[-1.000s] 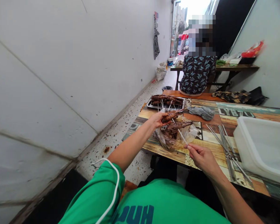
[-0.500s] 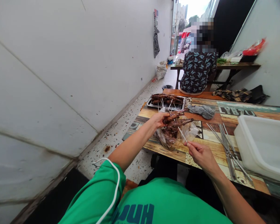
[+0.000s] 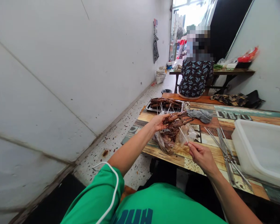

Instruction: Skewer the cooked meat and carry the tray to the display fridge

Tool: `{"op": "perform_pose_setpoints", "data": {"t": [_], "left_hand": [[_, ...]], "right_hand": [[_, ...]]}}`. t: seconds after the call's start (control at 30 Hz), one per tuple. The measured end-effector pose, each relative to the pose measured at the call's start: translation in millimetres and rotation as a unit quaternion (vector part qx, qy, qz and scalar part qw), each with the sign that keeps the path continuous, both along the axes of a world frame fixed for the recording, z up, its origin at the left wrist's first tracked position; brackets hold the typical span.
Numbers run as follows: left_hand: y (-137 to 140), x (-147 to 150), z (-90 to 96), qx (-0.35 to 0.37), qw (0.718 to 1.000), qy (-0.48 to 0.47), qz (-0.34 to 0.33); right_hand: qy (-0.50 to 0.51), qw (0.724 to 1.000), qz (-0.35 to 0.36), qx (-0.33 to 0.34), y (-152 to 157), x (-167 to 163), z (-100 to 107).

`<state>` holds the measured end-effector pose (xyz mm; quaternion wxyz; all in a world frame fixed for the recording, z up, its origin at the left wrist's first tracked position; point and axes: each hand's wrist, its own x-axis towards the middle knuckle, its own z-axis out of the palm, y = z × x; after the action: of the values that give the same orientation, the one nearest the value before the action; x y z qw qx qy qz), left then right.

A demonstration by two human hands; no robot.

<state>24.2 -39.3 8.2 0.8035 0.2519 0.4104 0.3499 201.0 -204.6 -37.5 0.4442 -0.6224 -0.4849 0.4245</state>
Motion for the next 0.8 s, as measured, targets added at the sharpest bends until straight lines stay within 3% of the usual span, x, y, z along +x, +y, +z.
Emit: {"op": "perform_pose_setpoints", "data": {"t": [0.27, 0.53, 0.8], "left_hand": [[-2.2, 7.9, -10.1, 0.058, 0.995, -0.052, -0.063], [0.2, 19.1, -29.4, 0.07, 0.994, -0.079, -0.018], [-7.7, 23.8, -26.7, 0.036, 0.996, -0.079, -0.037]], "right_hand": [[0.004, 1.0, -0.017, 0.014, 5.5, 3.0, -13.5], [0.017, 0.999, -0.001, 0.036, 5.5, 1.7, -19.1], [0.025, 0.999, -0.01, 0.047, 5.7, -1.6, -25.9]]}}
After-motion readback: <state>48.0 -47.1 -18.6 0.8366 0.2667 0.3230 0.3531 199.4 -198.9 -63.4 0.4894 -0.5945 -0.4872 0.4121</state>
